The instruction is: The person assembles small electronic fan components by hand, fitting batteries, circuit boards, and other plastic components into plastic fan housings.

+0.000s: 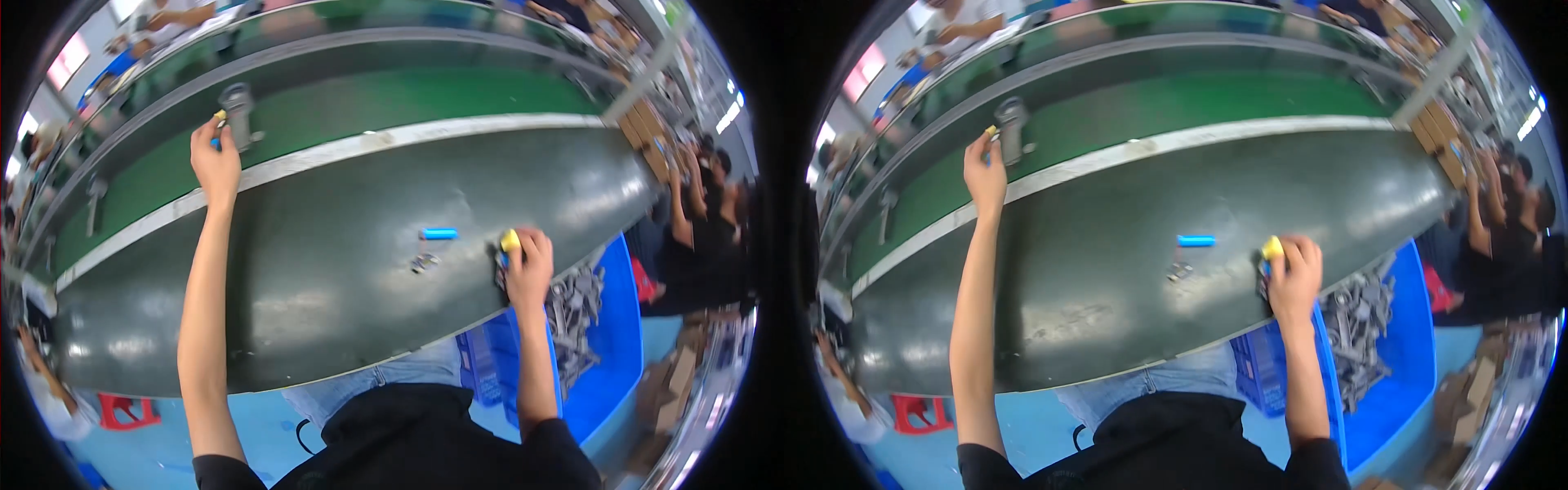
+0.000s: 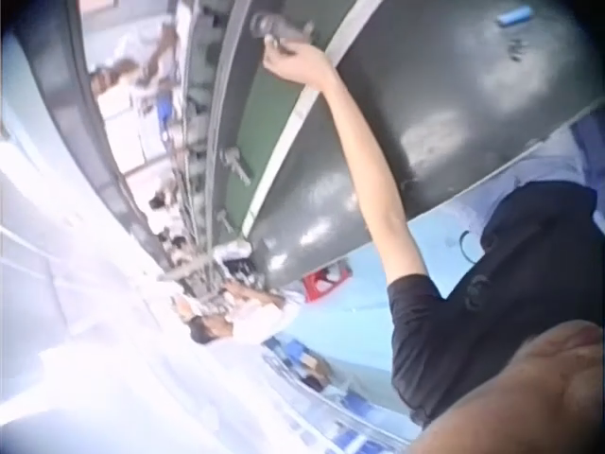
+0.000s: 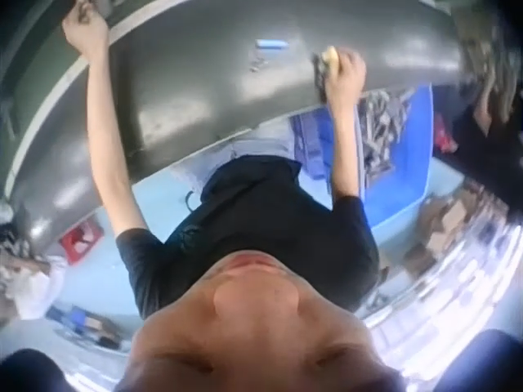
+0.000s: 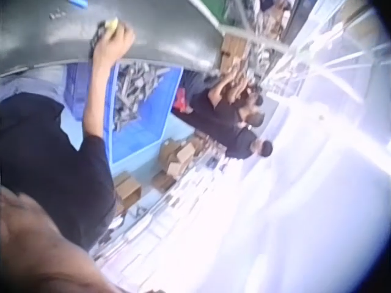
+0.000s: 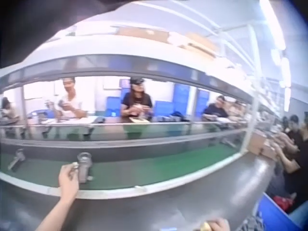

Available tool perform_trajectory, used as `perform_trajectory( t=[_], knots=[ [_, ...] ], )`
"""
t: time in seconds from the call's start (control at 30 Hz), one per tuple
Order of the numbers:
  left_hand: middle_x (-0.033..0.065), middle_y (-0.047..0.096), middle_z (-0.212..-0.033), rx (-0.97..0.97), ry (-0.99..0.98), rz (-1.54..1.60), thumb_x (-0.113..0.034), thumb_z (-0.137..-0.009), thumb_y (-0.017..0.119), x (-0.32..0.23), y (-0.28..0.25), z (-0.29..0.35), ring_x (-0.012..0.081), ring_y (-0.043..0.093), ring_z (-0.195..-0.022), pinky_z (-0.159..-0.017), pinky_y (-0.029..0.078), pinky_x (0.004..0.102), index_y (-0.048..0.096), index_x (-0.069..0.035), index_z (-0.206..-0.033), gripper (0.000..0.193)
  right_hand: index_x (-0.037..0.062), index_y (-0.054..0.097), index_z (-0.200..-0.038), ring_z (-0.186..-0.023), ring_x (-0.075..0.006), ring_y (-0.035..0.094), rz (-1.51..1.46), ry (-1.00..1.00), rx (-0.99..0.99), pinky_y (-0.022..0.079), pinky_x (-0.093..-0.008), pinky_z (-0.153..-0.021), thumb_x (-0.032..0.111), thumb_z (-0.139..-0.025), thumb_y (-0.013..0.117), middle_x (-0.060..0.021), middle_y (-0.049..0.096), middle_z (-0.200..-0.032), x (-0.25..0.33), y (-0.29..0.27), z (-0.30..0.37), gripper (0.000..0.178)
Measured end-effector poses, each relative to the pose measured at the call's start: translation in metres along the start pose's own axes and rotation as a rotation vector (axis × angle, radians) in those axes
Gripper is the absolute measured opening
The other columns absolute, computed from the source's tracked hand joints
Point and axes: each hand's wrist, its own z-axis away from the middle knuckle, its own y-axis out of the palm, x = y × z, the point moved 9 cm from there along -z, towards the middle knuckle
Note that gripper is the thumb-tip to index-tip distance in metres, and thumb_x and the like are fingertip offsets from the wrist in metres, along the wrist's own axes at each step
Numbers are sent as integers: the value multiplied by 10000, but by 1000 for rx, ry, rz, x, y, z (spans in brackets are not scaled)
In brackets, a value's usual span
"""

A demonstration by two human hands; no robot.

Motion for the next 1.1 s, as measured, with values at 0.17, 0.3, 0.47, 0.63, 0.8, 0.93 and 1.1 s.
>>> perform_trajectory(
  t=[0.17, 0.3, 0.47, 0.63, 0.8, 0.93, 1.1],
  knots=[
    [121, 620, -1075, 821, 212, 298, -214, -909, 642, -176, 67, 125, 250, 601, -1001, -905, 459, 330, 647, -13, -1118, 290, 9, 663, -1081, -885, -157, 567, -403, 355, 86, 449, -293, -806, 226, -1021, 447, -60, 632, -1007, -49, 7, -10, 312],
    [165, 536, -1044, 1134, 384, 230, -237, -836, 710, -242, 78, 216, 310, 553, -960, -858, 455, 403, 560, -6, -1242, 491, 2, 640, -1138, -893, -117, 553, -442, 282, -133, 444, -263, -805, 212, -1026, 444, -39, 637, -1018, -79, -35, 15, 308],
    [119, 522, -899, 977, 407, 257, -22, -860, 634, -239, 65, 236, 239, 542, -700, -624, 455, 310, 620, 2, -1109, 251, 9, 670, -1083, -790, -192, 644, -91, 598, -250, 488, -315, -718, 189, -928, 578, -110, 697, -907, -201, -116, 91, 254],
    [92, 502, -869, 937, 419, 239, -11, -867, 634, -245, 74, 250, 171, 506, -634, -564, 426, 272, 628, 12, -1084, 218, 17, 684, -1102, -939, -323, 684, 210, 892, 370, 515, -409, -845, 411, -792, 686, -207, 701, -1004, -352, -104, 197, 502],
    [86, 499, -894, 898, 372, 271, 16, -830, 645, -249, 73, 244, 159, 488, -660, -575, 413, 267, 607, 19, -1091, 263, 38, 702, -1043, -930, -343, 672, 320, 853, 382, 516, -418, -844, 407, -761, 724, -198, 700, -960, -378, -68, 213, 465],
    [115, 482, -905, 815, 351, 223, 1, -800, 668, -254, 61, 240, 224, 505, -722, -630, 431, 320, 557, 21, -1049, 273, 3, 702, -932, -620, -174, 618, -27, 914, 401, 484, -329, -605, 270, -818, 660, -57, 650, -709, -393, -55, 215, 293],
    [135, 504, -825, 832, 410, 94, -36, -783, 714, -235, 43, 236, 307, 526, -731, -654, 443, 370, 559, 12, -862, 180, 12, 689, -838, -522, -76, 494, -312, 1033, 229, 381, -252, -498, 241, -880, 588, 7, 542, -605, -337, -101, 197, 254]
  ],
)
